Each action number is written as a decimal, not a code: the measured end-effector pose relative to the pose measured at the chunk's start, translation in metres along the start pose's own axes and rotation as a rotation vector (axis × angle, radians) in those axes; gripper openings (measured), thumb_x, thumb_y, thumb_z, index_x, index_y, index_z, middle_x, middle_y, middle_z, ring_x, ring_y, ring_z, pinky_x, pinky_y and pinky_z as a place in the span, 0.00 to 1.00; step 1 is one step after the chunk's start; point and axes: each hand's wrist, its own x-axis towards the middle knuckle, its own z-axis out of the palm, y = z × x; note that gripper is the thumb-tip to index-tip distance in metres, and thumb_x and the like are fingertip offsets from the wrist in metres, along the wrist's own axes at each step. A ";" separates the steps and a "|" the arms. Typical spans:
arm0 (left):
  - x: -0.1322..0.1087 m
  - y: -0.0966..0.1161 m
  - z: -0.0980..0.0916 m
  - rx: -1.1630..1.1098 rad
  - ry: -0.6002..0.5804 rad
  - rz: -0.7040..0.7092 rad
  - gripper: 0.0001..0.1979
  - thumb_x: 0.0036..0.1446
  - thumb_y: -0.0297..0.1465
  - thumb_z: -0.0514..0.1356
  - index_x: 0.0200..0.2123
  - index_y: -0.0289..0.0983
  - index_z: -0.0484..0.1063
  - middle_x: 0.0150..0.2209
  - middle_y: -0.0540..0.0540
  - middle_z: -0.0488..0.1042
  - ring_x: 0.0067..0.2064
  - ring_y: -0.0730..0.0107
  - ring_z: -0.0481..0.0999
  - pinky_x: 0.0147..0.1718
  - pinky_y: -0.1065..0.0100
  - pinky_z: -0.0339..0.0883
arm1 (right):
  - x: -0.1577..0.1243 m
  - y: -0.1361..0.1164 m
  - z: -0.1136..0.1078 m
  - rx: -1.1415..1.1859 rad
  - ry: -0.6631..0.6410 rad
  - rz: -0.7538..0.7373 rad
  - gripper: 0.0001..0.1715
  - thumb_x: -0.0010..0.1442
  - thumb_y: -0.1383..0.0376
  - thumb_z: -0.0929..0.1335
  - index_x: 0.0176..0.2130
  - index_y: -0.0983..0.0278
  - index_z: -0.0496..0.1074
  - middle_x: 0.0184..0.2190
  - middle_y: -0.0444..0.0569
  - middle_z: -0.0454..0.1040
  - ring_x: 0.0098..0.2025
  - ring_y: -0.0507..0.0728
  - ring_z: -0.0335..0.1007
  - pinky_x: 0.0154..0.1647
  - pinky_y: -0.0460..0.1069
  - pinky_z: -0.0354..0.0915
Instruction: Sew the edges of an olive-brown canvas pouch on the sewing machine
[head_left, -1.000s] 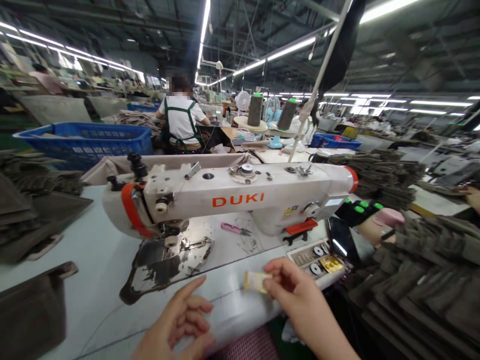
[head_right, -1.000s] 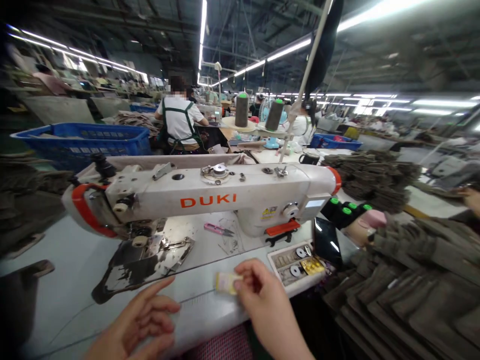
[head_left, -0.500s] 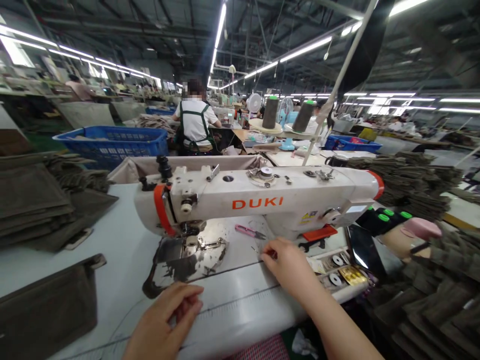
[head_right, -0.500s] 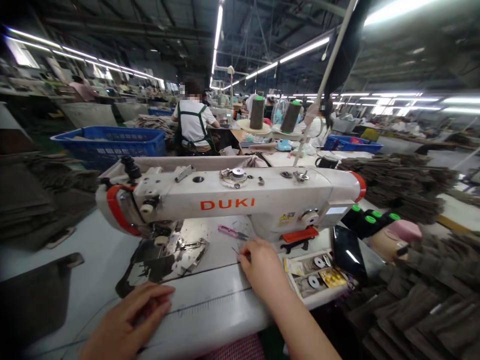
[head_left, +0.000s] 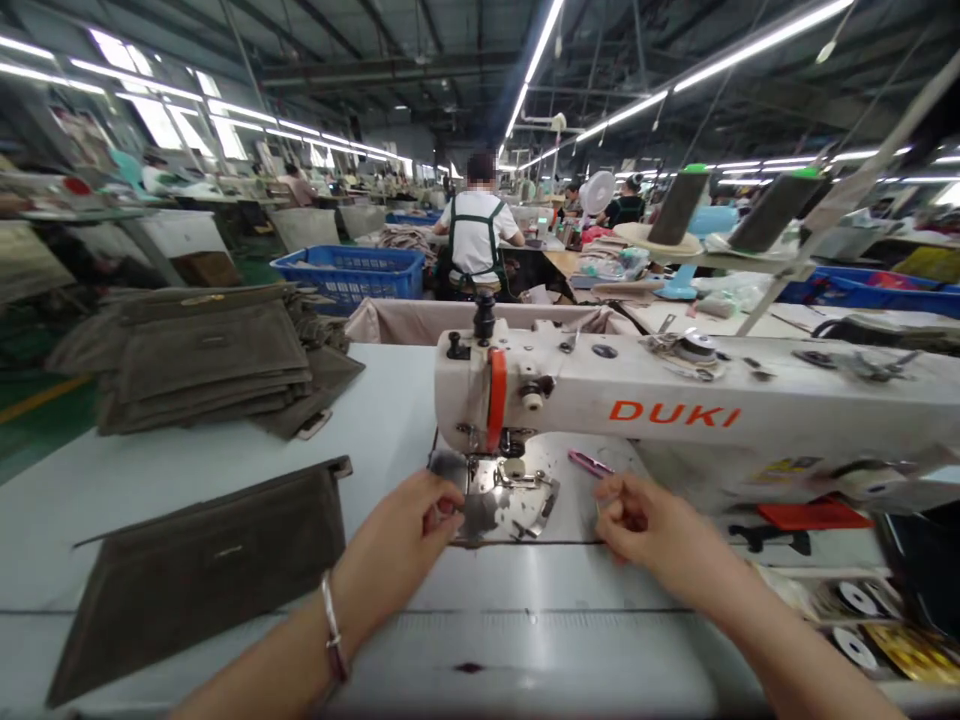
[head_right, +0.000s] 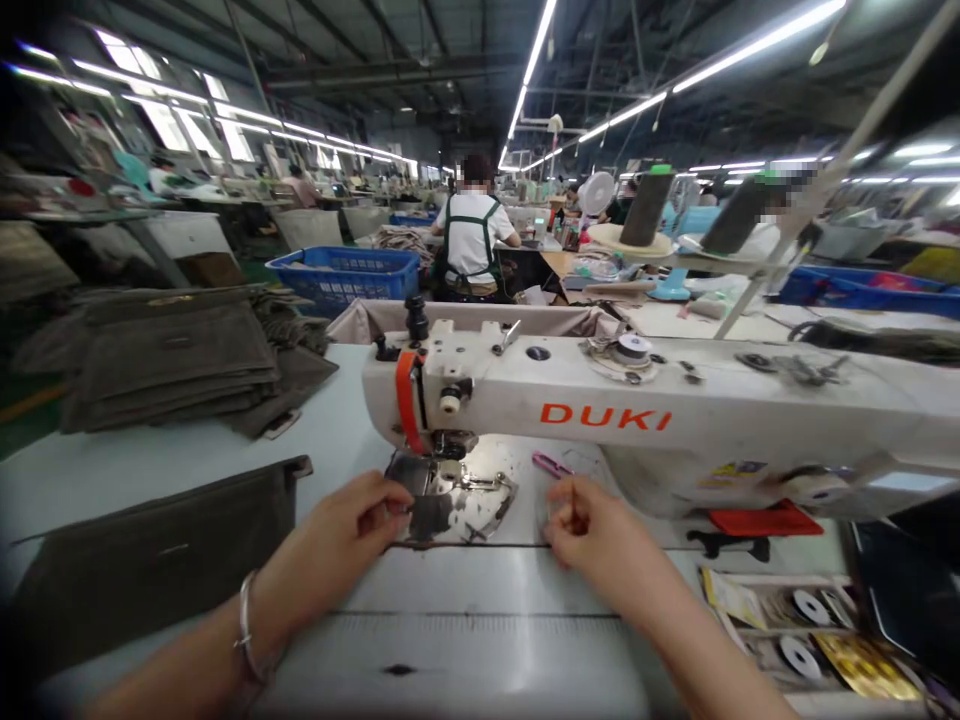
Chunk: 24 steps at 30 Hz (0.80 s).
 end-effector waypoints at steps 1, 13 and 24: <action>0.009 -0.007 -0.001 0.056 0.000 0.024 0.06 0.59 0.28 0.58 0.40 0.37 0.73 0.37 0.47 0.71 0.35 0.65 0.72 0.37 0.65 0.65 | 0.001 -0.007 0.006 0.121 -0.016 0.003 0.16 0.57 0.61 0.64 0.45 0.65 0.69 0.25 0.45 0.73 0.25 0.53 0.69 0.28 0.47 0.64; 0.034 -0.035 0.007 0.058 -0.109 0.175 0.06 0.59 0.23 0.61 0.35 0.37 0.78 0.38 0.46 0.71 0.41 0.65 0.72 0.44 0.65 0.66 | 0.067 -0.055 0.071 0.290 0.251 -0.082 0.15 0.51 0.55 0.73 0.23 0.63 0.74 0.23 0.46 0.72 0.28 0.55 0.68 0.26 0.47 0.60; 0.021 -0.021 0.000 0.240 -0.429 0.443 0.06 0.62 0.29 0.60 0.37 0.39 0.79 0.36 0.46 0.74 0.40 0.66 0.72 0.40 0.66 0.64 | 0.076 -0.051 0.079 0.201 0.233 -0.123 0.15 0.55 0.57 0.71 0.23 0.63 0.73 0.22 0.43 0.72 0.25 0.55 0.67 0.24 0.46 0.60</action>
